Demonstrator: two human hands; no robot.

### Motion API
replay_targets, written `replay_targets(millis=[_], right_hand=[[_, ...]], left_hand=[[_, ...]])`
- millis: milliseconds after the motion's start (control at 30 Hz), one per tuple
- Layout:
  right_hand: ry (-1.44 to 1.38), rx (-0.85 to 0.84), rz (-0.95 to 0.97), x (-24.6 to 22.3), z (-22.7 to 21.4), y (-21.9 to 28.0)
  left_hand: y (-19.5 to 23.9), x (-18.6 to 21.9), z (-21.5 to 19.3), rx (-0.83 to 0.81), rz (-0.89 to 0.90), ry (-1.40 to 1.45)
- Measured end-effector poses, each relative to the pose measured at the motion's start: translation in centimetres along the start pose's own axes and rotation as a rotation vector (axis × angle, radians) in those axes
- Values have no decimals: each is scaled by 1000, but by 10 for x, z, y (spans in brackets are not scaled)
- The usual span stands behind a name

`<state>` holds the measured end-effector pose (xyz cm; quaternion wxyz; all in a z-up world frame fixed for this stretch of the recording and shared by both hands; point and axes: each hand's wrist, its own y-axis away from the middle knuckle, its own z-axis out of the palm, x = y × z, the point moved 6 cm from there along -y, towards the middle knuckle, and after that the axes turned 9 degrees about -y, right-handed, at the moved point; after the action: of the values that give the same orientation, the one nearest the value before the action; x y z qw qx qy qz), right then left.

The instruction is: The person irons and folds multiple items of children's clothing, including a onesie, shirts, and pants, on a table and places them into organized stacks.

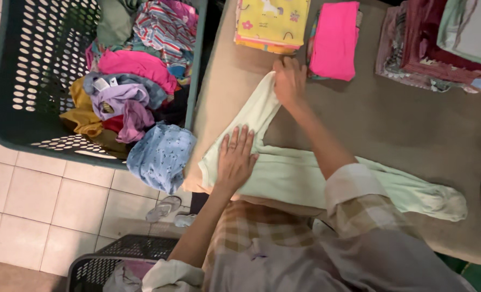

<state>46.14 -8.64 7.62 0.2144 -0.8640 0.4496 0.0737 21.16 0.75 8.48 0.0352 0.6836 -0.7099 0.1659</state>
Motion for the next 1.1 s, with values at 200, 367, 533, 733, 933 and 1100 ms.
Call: replay_targets(millis=[200, 367, 533, 733, 933, 1100], right_hand=[[-35, 131, 296, 24, 12, 22], [-495, 155, 124, 2, 7, 23], [-663, -49, -241, -150, -59, 116], [-682, -503, -85, -187, -68, 181], [-355, -149, -199, -151, -71, 165], [-264, -420, -181, -148, -48, 168]], left_hand=[[-6, -11, 12, -44, -45, 66], [-26, -84, 70, -250, -560, 897], [-44, -128, 99, -488, -926, 1354], [-45, -127, 81, -286, -641, 869], [-37, -105, 38, -8, -511, 514], [-27, -82, -5, -103, -548, 280]])
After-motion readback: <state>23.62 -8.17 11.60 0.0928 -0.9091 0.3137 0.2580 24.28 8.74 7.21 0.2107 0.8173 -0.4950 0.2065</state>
